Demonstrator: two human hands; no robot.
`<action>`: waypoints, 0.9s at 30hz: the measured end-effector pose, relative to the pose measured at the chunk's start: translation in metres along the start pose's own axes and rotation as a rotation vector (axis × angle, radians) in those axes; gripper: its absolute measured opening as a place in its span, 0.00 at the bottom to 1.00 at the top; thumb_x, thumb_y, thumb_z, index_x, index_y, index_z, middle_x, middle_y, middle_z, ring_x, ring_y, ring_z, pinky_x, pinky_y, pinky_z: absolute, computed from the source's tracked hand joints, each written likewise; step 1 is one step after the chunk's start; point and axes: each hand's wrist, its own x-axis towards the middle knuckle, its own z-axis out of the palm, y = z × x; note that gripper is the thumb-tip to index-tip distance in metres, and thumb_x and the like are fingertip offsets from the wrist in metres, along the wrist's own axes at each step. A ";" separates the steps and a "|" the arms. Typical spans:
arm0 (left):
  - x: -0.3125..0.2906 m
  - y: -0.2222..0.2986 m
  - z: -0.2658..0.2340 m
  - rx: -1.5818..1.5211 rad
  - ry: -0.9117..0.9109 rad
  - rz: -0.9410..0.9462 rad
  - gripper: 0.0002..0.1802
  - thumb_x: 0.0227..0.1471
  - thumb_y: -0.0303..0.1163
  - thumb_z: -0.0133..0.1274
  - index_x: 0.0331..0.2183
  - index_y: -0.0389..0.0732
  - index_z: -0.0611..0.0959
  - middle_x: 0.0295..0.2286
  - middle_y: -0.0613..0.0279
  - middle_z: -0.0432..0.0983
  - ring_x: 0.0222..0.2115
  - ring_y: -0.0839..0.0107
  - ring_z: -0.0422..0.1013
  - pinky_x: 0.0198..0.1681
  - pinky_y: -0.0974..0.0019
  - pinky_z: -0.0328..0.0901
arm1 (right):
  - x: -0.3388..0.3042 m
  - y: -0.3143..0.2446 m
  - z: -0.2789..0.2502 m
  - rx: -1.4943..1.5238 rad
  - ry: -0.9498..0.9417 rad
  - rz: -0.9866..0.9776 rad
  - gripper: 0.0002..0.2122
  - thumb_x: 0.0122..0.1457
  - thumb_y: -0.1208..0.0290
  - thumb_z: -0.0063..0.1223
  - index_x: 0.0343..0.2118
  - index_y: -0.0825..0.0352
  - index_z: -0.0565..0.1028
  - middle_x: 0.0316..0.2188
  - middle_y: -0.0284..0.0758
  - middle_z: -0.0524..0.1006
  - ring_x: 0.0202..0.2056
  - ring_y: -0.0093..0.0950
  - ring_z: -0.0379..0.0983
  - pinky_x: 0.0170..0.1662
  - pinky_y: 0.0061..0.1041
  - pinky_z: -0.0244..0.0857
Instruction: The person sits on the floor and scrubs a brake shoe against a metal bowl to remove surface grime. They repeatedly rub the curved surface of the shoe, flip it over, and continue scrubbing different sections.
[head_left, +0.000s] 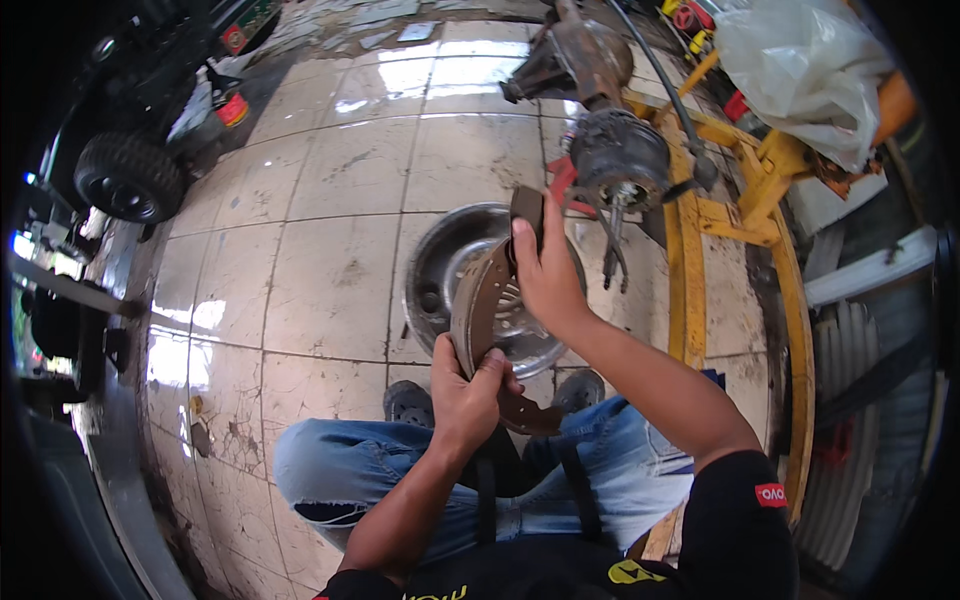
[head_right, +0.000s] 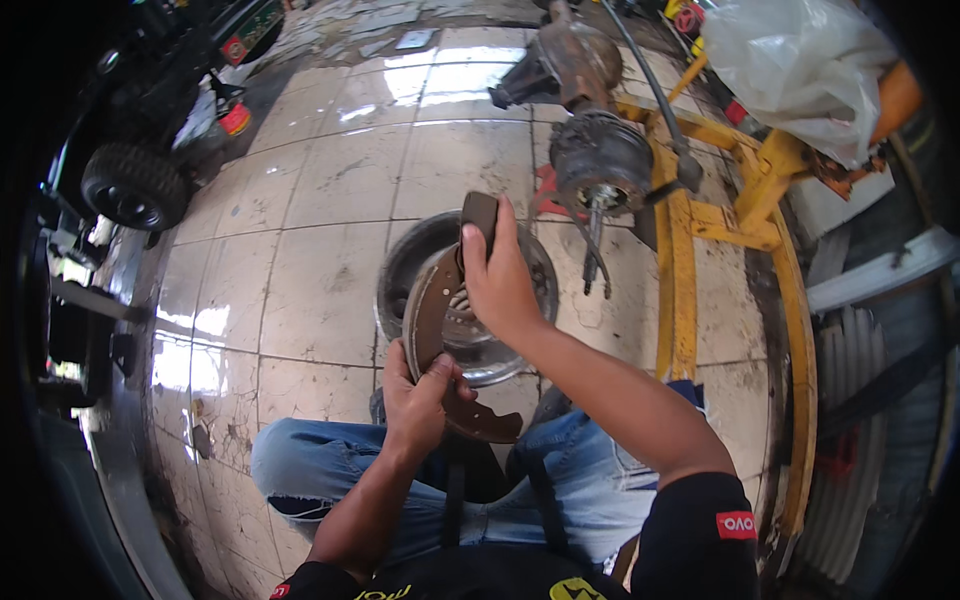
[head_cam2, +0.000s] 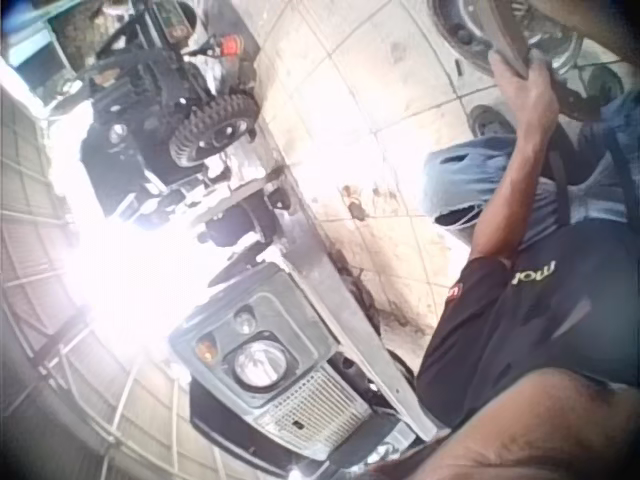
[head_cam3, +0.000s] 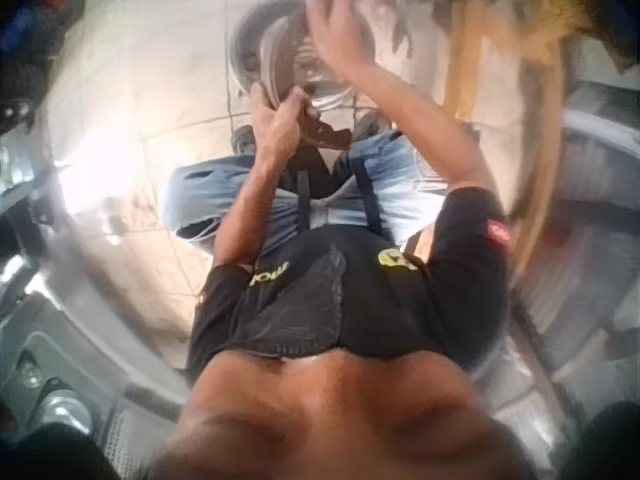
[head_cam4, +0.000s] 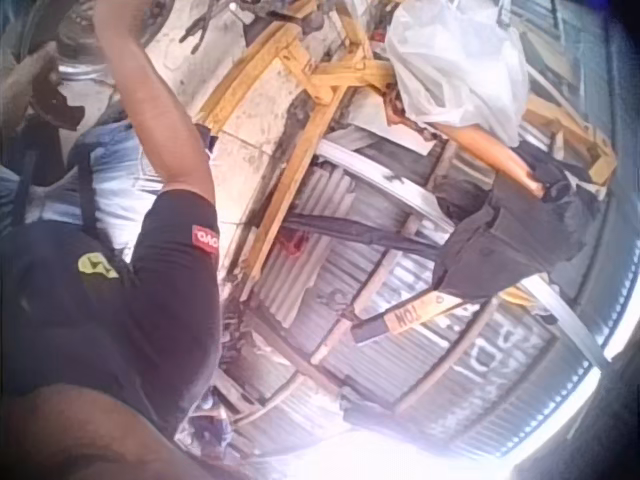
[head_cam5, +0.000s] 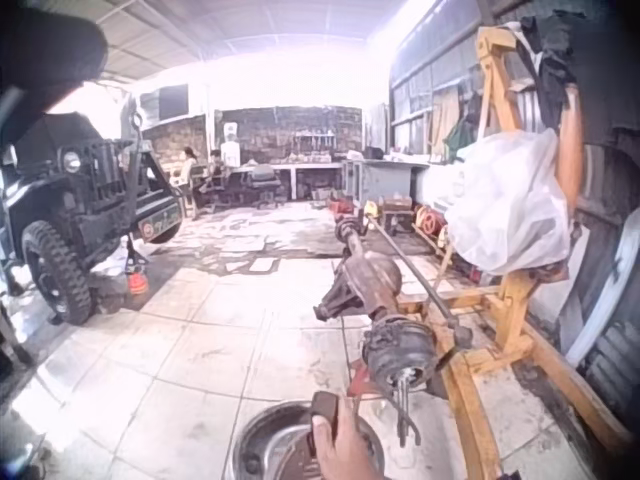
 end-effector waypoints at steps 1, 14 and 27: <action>-0.002 -0.003 0.001 0.004 0.007 0.008 0.09 0.58 0.22 0.47 0.41 0.36 0.67 0.25 0.58 0.71 0.21 0.71 0.71 0.27 0.66 0.70 | 0.003 -0.003 -0.004 0.025 0.031 0.023 0.30 0.68 0.59 0.41 0.65 0.76 0.49 0.54 0.59 0.68 0.56 0.48 0.67 0.57 0.35 0.60; 0.004 0.002 -0.002 -0.029 0.008 0.033 0.09 0.58 0.21 0.48 0.39 0.36 0.66 0.25 0.59 0.71 0.21 0.73 0.72 0.26 0.68 0.70 | -0.022 0.015 0.006 -0.071 -0.018 -0.105 0.31 0.68 0.60 0.42 0.65 0.77 0.48 0.57 0.59 0.65 0.59 0.47 0.64 0.59 0.35 0.58; 0.001 0.000 -0.010 -0.014 0.018 0.037 0.10 0.57 0.22 0.48 0.41 0.36 0.67 0.26 0.58 0.72 0.22 0.70 0.72 0.27 0.67 0.70 | -0.014 0.012 0.010 -0.039 -0.089 -0.060 0.31 0.70 0.59 0.39 0.67 0.72 0.46 0.63 0.53 0.59 0.63 0.41 0.58 0.63 0.31 0.52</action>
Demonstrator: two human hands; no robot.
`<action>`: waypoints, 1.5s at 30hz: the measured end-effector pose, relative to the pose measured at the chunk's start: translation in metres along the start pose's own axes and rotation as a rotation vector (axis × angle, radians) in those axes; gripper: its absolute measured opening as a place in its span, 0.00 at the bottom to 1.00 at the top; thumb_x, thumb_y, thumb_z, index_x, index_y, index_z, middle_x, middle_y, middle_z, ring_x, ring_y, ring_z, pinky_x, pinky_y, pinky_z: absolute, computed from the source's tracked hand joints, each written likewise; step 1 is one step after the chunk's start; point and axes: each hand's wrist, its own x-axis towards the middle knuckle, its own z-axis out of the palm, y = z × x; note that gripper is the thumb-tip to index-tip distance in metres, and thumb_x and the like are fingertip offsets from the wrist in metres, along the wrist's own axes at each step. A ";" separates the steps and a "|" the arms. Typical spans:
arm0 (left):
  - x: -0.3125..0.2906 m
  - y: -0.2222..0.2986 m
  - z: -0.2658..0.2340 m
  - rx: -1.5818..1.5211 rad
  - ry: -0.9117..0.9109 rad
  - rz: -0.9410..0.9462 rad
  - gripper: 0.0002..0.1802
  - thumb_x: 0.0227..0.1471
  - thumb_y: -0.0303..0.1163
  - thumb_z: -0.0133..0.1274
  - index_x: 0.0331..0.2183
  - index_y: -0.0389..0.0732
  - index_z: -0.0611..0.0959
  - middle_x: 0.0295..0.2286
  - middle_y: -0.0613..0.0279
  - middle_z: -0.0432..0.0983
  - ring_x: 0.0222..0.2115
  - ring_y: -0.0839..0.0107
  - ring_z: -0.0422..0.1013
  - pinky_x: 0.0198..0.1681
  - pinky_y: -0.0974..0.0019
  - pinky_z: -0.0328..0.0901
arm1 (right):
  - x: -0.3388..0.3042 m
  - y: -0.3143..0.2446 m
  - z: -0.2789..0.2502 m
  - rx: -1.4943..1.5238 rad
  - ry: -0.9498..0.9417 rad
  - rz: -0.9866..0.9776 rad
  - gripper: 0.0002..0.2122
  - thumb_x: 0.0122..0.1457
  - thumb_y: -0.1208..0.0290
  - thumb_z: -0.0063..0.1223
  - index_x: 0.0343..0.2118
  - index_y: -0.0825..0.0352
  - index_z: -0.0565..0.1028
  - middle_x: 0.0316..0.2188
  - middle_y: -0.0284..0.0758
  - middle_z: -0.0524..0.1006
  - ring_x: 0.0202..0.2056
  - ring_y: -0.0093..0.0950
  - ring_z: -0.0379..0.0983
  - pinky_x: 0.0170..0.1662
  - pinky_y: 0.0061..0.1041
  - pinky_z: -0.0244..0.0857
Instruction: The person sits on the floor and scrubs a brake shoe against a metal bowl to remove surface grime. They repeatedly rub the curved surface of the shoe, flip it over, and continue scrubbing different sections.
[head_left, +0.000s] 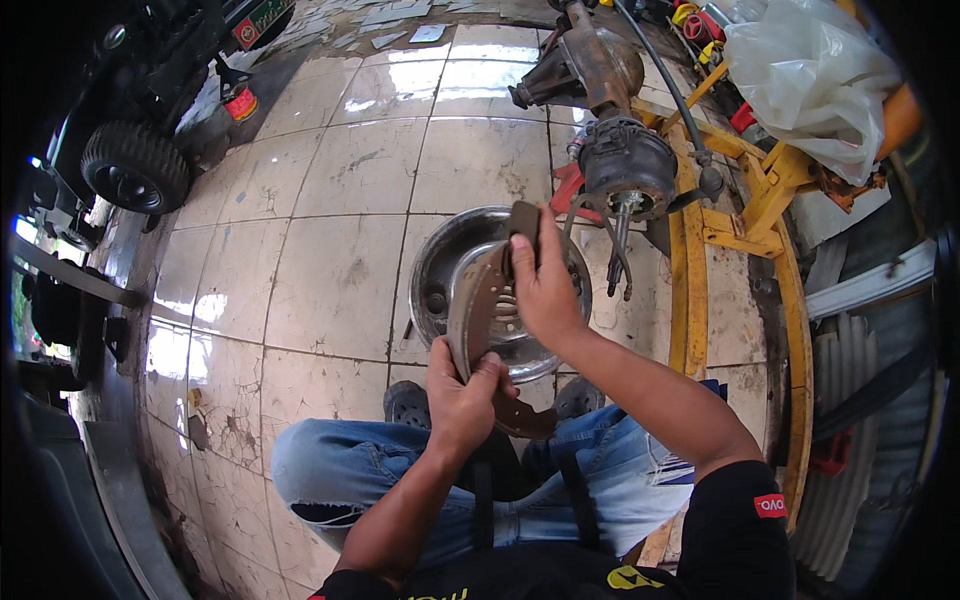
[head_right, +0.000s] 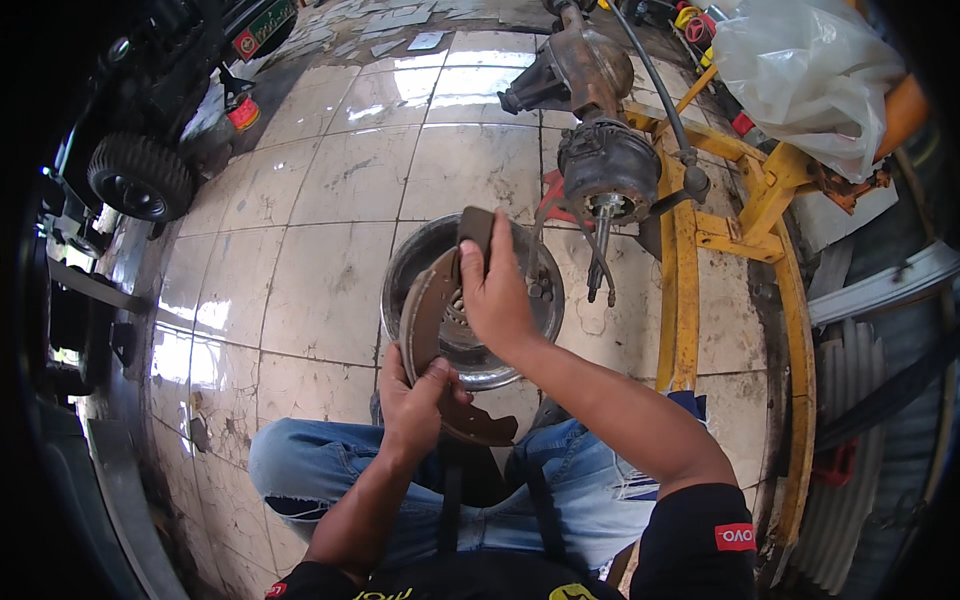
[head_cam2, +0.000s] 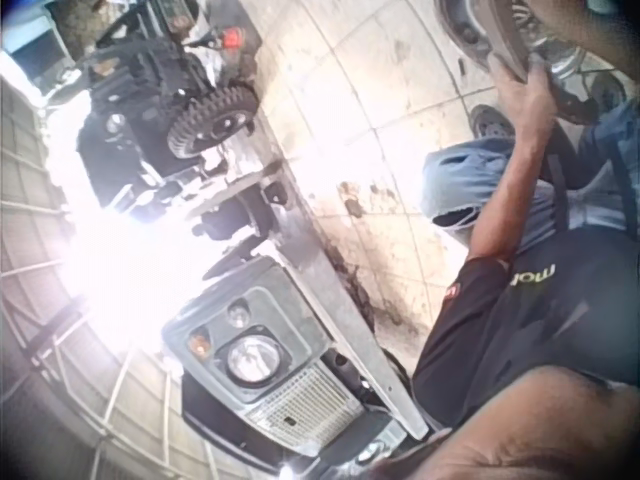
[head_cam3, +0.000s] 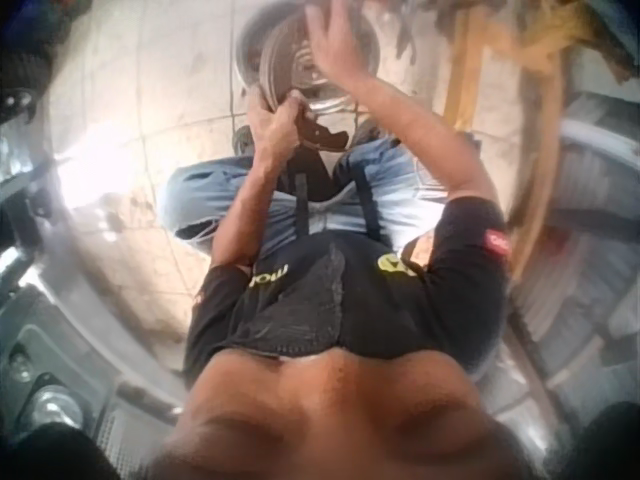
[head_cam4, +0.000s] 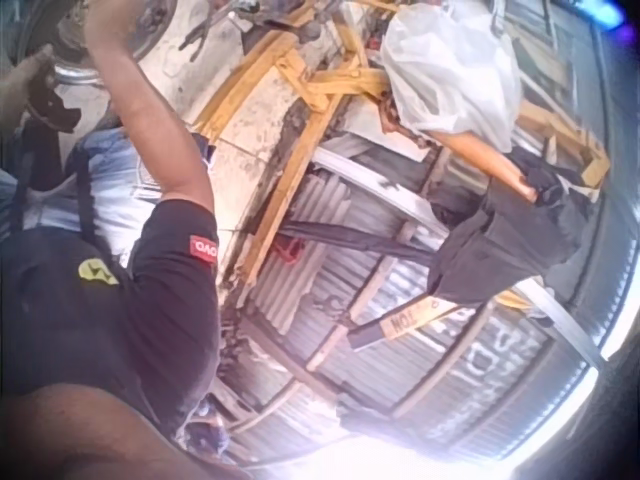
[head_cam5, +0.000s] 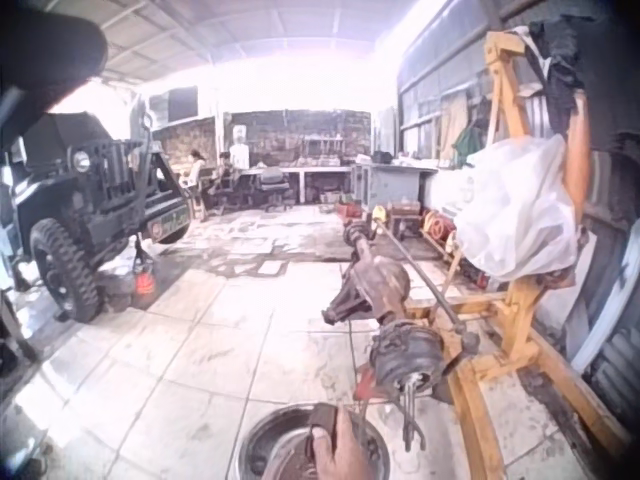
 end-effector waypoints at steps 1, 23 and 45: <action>-0.003 0.000 0.001 0.025 -0.001 0.013 0.09 0.57 0.22 0.48 0.41 0.36 0.67 0.26 0.59 0.72 0.22 0.71 0.72 0.27 0.67 0.70 | 0.001 -0.008 -0.001 0.010 0.020 0.001 0.30 0.70 0.59 0.39 0.67 0.72 0.46 0.63 0.53 0.59 0.63 0.41 0.58 0.63 0.31 0.52; 0.002 -0.006 0.003 0.035 0.019 -0.009 0.09 0.58 0.21 0.48 0.40 0.36 0.67 0.26 0.59 0.72 0.22 0.72 0.72 0.27 0.67 0.70 | -0.010 0.006 0.002 -0.070 0.052 -0.059 0.29 0.70 0.61 0.38 0.65 0.77 0.49 0.57 0.58 0.65 0.58 0.46 0.64 0.60 0.34 0.57; -0.002 -0.009 0.007 -0.020 -0.015 -0.009 0.09 0.59 0.22 0.47 0.41 0.37 0.66 0.26 0.59 0.71 0.22 0.72 0.72 0.28 0.67 0.70 | -0.001 0.003 -0.002 -0.094 0.073 -0.027 0.30 0.70 0.60 0.38 0.65 0.76 0.46 0.59 0.58 0.62 0.60 0.47 0.62 0.61 0.36 0.55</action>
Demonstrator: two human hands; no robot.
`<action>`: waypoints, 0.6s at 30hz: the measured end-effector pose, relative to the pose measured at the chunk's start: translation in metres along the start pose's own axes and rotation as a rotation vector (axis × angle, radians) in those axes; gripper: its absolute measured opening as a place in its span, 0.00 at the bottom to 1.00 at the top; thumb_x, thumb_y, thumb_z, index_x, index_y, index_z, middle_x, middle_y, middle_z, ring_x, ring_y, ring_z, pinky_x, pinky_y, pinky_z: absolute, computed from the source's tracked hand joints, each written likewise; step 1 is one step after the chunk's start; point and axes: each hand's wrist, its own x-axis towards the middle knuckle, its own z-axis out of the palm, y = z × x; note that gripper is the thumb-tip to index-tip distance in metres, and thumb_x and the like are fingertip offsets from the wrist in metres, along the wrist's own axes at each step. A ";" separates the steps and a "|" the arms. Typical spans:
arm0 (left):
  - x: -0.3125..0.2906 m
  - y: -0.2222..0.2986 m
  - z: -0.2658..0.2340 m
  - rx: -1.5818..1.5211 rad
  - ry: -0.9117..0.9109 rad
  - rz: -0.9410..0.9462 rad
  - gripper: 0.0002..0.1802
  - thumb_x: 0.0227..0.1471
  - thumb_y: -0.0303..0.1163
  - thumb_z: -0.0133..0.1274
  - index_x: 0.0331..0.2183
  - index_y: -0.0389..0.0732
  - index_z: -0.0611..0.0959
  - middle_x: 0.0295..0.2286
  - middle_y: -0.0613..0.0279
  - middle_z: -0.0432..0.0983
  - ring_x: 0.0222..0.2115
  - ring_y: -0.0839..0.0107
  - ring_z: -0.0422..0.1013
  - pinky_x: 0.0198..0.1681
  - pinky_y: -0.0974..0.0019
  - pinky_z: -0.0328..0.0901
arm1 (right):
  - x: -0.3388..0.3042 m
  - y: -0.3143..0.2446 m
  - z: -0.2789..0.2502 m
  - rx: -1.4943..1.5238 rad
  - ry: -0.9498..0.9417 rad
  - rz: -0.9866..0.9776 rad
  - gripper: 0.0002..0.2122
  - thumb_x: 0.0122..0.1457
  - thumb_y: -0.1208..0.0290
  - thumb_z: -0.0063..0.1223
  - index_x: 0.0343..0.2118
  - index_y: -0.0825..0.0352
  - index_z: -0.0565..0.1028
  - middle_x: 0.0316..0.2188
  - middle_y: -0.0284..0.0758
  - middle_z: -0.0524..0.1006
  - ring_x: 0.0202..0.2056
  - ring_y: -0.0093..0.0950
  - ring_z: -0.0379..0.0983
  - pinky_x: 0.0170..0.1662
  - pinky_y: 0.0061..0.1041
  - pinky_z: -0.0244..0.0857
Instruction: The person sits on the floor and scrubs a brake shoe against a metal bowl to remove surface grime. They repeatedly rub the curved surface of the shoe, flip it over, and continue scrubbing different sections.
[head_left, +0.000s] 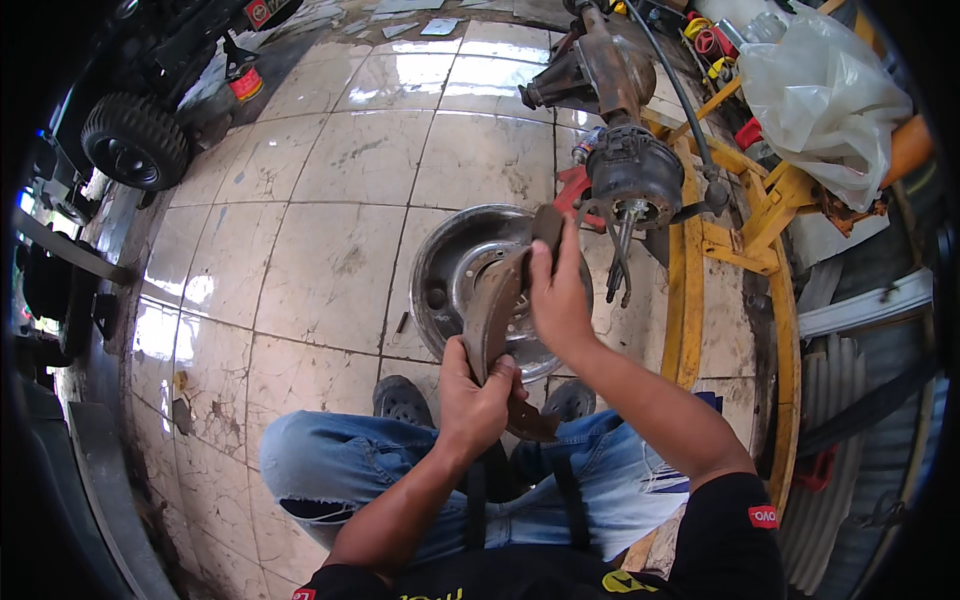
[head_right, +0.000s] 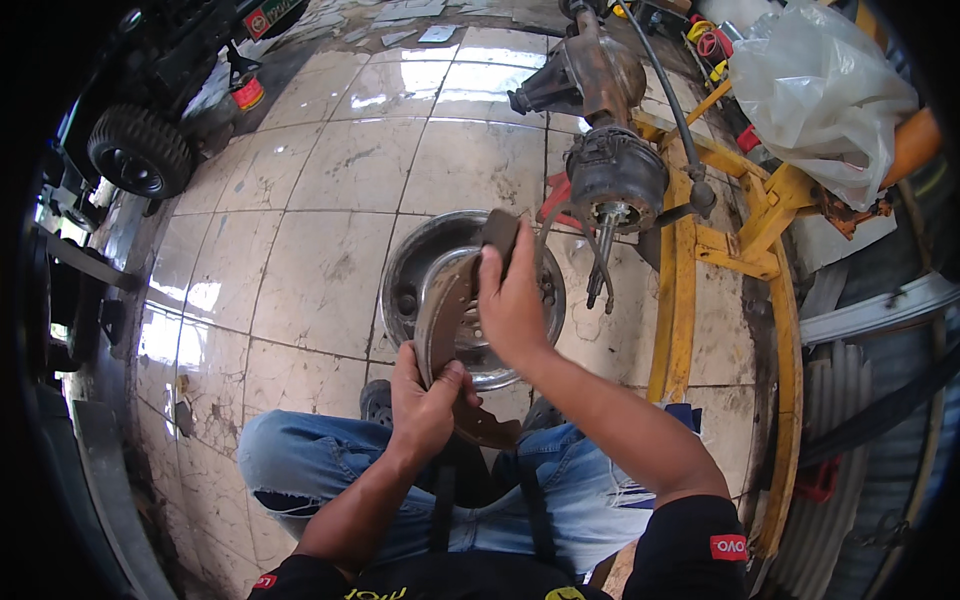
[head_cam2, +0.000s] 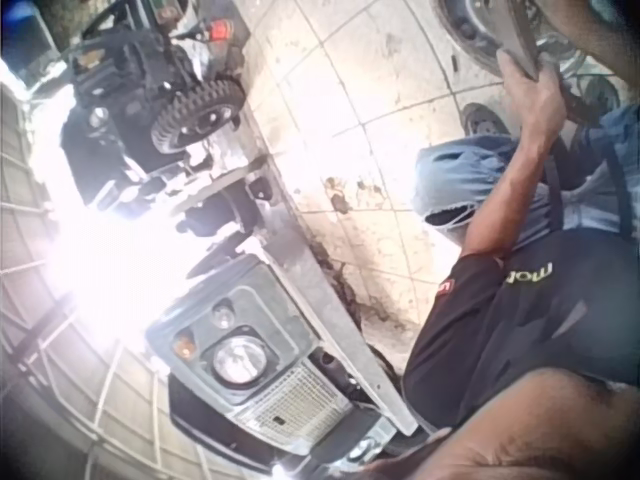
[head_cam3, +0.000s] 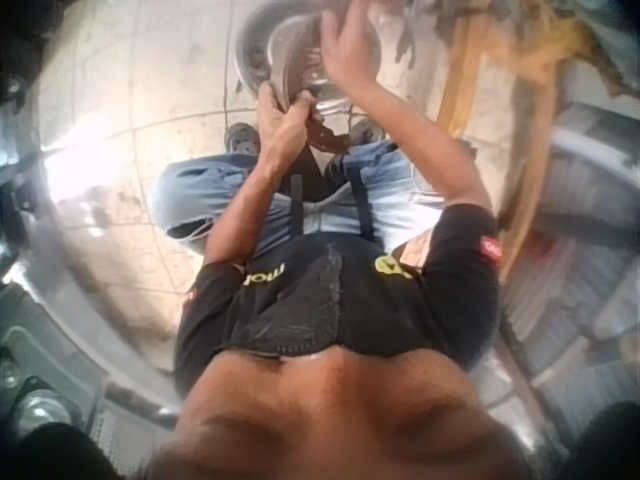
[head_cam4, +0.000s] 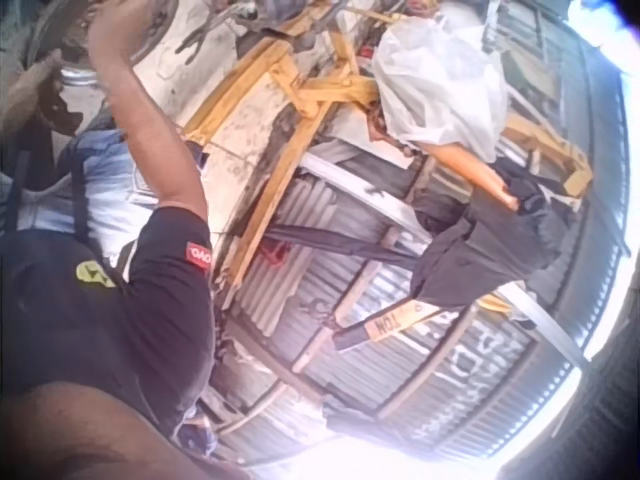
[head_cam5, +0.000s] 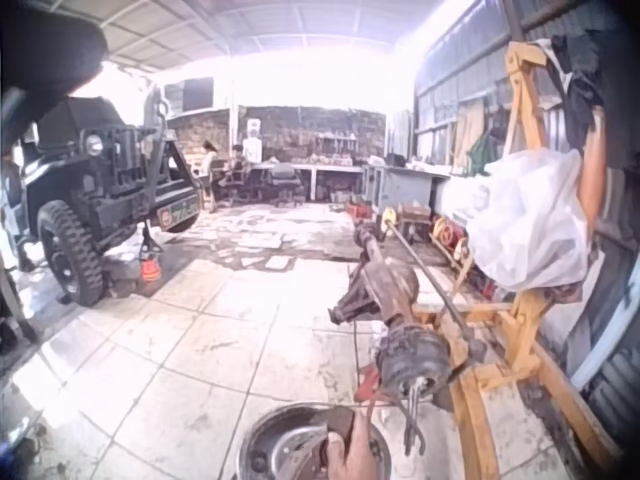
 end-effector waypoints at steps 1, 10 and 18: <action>0.001 0.001 0.000 0.011 0.007 0.000 0.09 0.59 0.22 0.47 0.41 0.37 0.66 0.26 0.59 0.71 0.22 0.72 0.72 0.28 0.67 0.70 | -0.012 0.005 0.005 -0.068 0.019 -0.043 0.30 0.70 0.60 0.39 0.65 0.76 0.46 0.58 0.58 0.63 0.59 0.46 0.63 0.61 0.35 0.56; 0.000 0.004 -0.001 0.028 0.019 -0.015 0.08 0.59 0.22 0.47 0.40 0.37 0.66 0.26 0.58 0.72 0.22 0.72 0.72 0.28 0.67 0.70 | -0.019 0.007 0.014 -0.090 0.052 -0.067 0.29 0.69 0.61 0.41 0.64 0.74 0.49 0.53 0.55 0.68 0.53 0.43 0.68 0.56 0.35 0.61; 0.002 0.004 -0.002 -0.011 0.033 -0.035 0.09 0.58 0.22 0.47 0.41 0.36 0.66 0.26 0.58 0.72 0.22 0.71 0.72 0.29 0.65 0.72 | -0.020 0.000 0.013 -0.039 -0.012 -0.036 0.29 0.68 0.63 0.41 0.64 0.75 0.48 0.58 0.56 0.62 0.59 0.46 0.63 0.61 0.35 0.56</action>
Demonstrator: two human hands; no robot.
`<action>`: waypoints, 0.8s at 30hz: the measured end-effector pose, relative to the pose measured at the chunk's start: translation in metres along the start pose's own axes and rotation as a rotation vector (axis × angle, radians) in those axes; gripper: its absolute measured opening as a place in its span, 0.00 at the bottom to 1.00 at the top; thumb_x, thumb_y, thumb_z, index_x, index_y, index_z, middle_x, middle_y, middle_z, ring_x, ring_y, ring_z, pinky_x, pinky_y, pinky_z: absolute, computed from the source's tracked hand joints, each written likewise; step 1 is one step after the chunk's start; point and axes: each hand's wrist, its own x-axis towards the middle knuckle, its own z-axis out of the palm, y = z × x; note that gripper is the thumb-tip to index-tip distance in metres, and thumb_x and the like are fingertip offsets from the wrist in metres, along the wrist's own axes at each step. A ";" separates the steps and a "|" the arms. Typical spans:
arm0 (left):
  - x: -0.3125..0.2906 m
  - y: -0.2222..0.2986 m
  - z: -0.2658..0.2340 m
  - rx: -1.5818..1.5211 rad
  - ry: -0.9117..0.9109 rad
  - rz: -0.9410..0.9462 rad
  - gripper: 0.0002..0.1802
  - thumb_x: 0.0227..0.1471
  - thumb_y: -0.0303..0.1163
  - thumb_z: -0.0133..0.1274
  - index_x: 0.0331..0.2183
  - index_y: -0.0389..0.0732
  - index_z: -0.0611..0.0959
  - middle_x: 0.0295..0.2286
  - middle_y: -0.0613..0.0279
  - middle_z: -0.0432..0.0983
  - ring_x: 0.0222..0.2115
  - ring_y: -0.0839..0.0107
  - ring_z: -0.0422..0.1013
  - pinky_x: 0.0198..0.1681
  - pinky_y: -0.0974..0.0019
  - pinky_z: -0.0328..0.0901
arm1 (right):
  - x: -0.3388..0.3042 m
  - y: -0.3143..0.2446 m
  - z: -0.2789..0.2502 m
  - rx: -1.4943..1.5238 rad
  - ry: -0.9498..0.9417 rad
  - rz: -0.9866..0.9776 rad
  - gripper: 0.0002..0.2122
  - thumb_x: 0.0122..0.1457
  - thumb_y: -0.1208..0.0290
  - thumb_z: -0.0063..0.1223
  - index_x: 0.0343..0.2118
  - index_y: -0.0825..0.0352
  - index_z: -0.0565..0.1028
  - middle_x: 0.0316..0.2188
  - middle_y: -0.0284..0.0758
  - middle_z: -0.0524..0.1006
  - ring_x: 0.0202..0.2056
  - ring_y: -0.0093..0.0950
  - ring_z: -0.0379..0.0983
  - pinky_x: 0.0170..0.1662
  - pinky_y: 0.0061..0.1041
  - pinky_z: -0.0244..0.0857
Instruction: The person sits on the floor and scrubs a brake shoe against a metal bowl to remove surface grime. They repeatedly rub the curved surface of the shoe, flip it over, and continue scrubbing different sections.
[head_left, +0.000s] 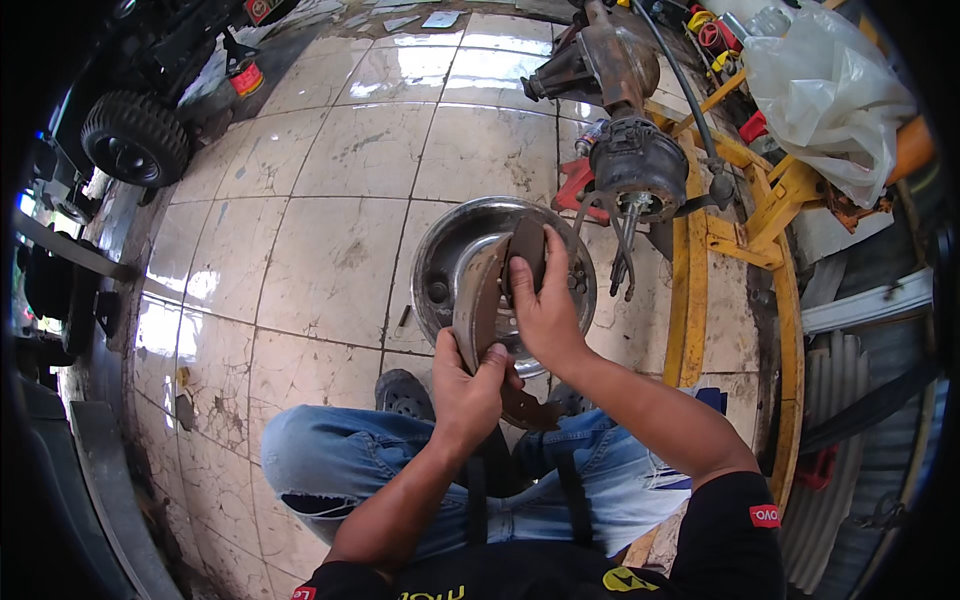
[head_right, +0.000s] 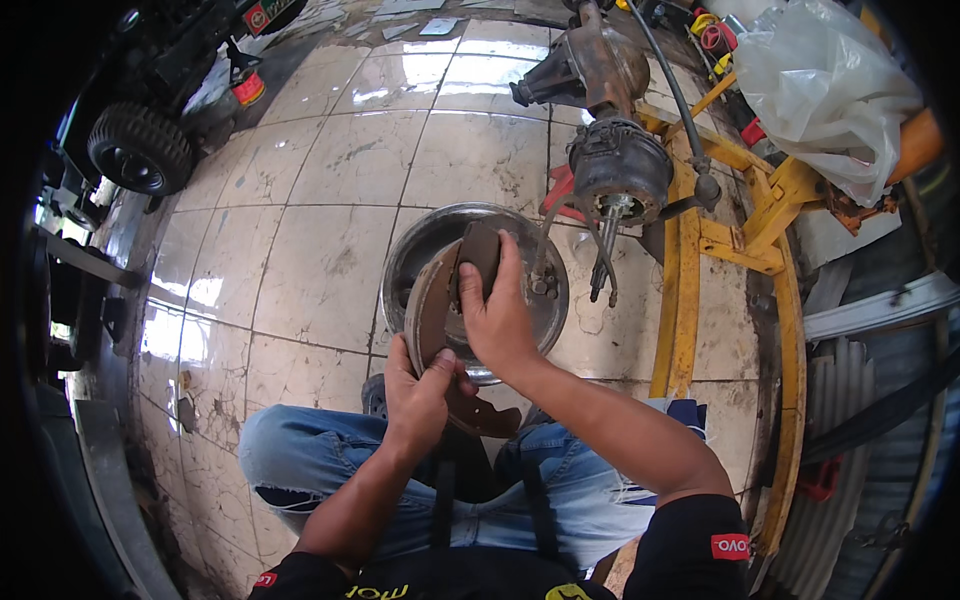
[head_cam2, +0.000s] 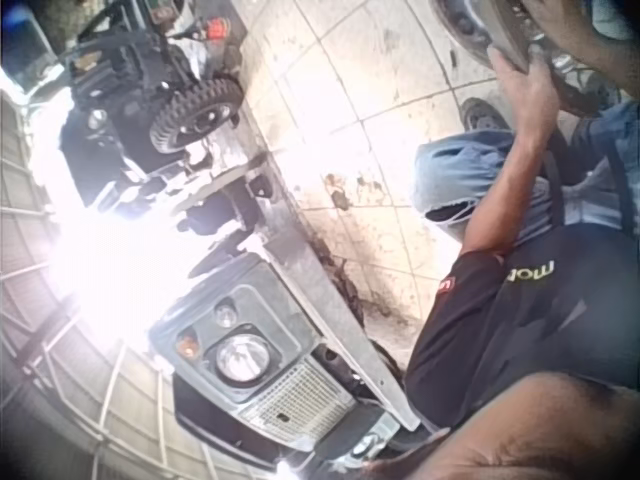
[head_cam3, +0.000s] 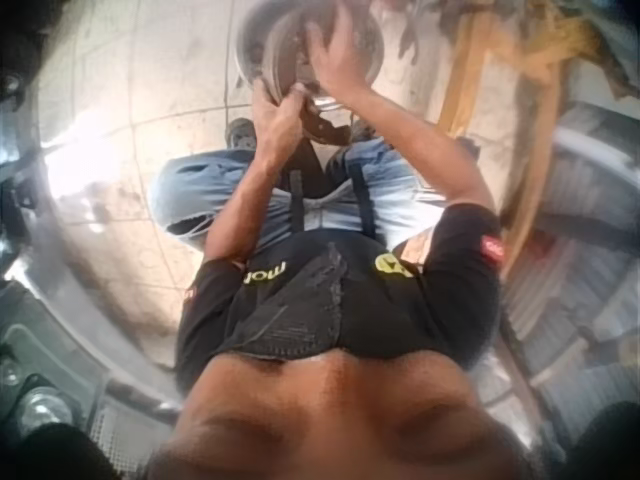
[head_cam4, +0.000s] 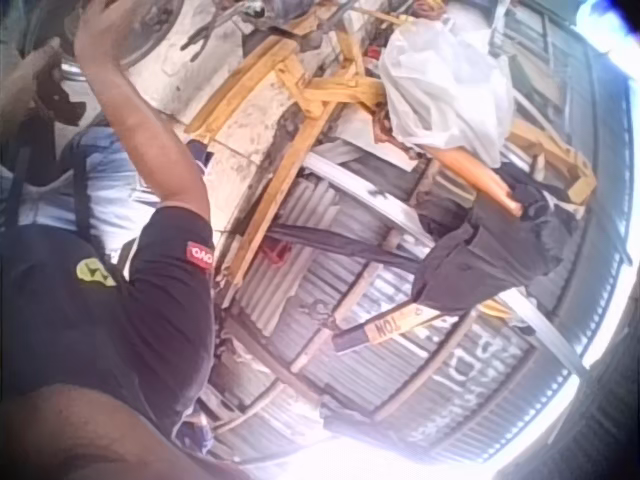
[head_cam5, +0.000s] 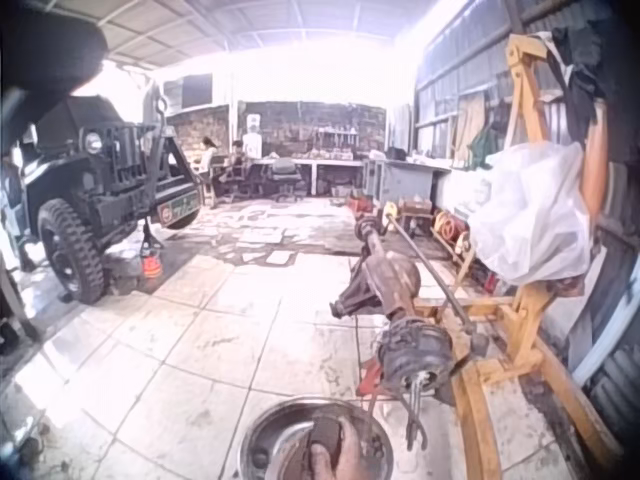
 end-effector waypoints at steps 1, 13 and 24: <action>0.001 -0.003 -0.002 -0.006 0.000 0.009 0.09 0.58 0.22 0.47 0.41 0.36 0.66 0.26 0.58 0.72 0.22 0.71 0.72 0.29 0.65 0.72 | 0.004 0.006 -0.002 -0.006 0.016 0.018 0.29 0.69 0.62 0.40 0.64 0.74 0.48 0.58 0.57 0.62 0.59 0.46 0.63 0.61 0.35 0.56; 0.009 -0.001 -0.004 -0.161 -0.038 -0.057 0.09 0.59 0.23 0.48 0.40 0.36 0.67 0.26 0.57 0.72 0.22 0.69 0.72 0.29 0.62 0.73 | 0.046 0.006 -0.050 0.162 0.061 0.110 0.30 0.69 0.57 0.43 0.65 0.70 0.50 0.57 0.49 0.64 0.56 0.35 0.64 0.59 0.29 0.58; 0.008 -0.004 -0.004 -0.108 0.001 0.012 0.09 0.58 0.23 0.48 0.40 0.35 0.67 0.26 0.57 0.73 0.22 0.69 0.73 0.27 0.65 0.71 | 0.027 0.001 -0.020 0.250 -0.113 0.168 0.34 0.66 0.56 0.49 0.64 0.74 0.50 0.55 0.52 0.66 0.57 0.39 0.65 0.60 0.32 0.57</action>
